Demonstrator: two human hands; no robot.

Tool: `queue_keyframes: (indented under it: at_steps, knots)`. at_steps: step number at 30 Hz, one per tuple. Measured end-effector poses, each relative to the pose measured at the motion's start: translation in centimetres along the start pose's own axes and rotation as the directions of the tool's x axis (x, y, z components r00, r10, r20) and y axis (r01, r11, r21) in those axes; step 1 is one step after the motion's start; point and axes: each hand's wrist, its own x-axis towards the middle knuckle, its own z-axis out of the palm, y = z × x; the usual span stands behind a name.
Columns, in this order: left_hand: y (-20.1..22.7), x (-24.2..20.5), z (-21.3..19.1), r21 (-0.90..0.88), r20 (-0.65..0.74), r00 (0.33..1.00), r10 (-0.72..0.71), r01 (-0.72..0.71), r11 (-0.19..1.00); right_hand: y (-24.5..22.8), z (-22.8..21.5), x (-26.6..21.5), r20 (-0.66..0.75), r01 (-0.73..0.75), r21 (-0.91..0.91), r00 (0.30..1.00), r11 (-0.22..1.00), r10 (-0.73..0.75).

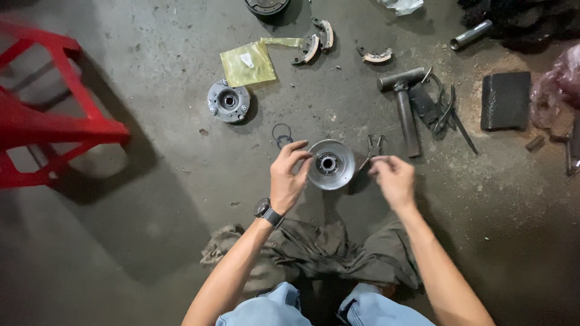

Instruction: The person sits on the floor and uses a thin metal tool to manipulate a small circular component inside a larger metal housing. They repeatedly insert the tool into the housing to adjust the inner part while holding the assembly with their other hand.

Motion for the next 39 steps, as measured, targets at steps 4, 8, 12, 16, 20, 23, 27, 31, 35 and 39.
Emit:
queue_keyframes:
  at_steps: [4, 8, 12, 16, 20, 23, 27, 31, 35, 39]
  knots:
    - [-0.6, -0.2, 1.3, 0.017, 0.078, 0.997, -0.031, 0.029, 0.999, -4.1, -3.6, 0.2, -0.035, 0.244, 0.251, 0.969, 0.937, -0.243]
    - [-1.1, 0.5, 2.2, 0.032, 0.113, 0.99, -0.079, 0.076, 0.997, -9.0, -3.7, -1.0, -0.017, 0.315, 0.375, 0.943, 0.872, -0.333]
    - [-1.5, 0.6, 2.6, 0.015, 0.146, 0.989, 0.03, -0.032, 0.999, -7.6, -2.1, -1.4, 0.018, 0.357, 0.372, 0.92, 0.857, -0.391]
    - [-1.4, 0.1, 2.6, -0.003, 0.1, 0.994, -0.046, 0.046, 0.999, -4.2, -1.6, -1.4, 0.015, 0.29, 0.299, 0.951, 0.909, -0.308]
    - [-2.0, -0.1, 2.9, -0.062, 0.082, 0.987, -0.138, 0.143, 0.988, -6.5, -0.4, -2.4, 0.066, 0.169, 0.445, 0.973, 0.879, -0.22]
    - [-2.3, 0.4, 2.7, -0.085, 0.09, 0.993, -0.08, 0.087, 0.993, -6.9, 0.5, -2.5, 0.115, 0.116, 0.516, 0.972, 0.849, -0.203]
    - [-2.2, 0.5, 2.8, -0.066, 0.15, 0.984, -0.091, 0.102, 0.993, -5.9, 0.9, -2.8, 0.123, 0.157, 0.479, 0.962, 0.864, -0.243]
    - [-2.3, 0.5, 2.9, -0.053, 0.152, 0.985, -0.087, 0.096, 0.994, -6.3, 1.9, -3.3, 0.102, 0.195, 0.459, 0.958, 0.867, -0.269]
    - [-2.5, 0.6, 3.0, -0.045, 0.159, 0.984, -0.075, 0.084, 0.995, -5.3, 2.5, -3.4, 0.079, 0.222, 0.391, 0.959, 0.893, -0.272]
    - [-2.9, 0.5, 3.1, -0.018, 0.175, 0.98, -0.091, 0.096, 0.995, -4.3, 3.1, -3.3, 0.051, 0.263, 0.336, 0.954, 0.904, -0.296]
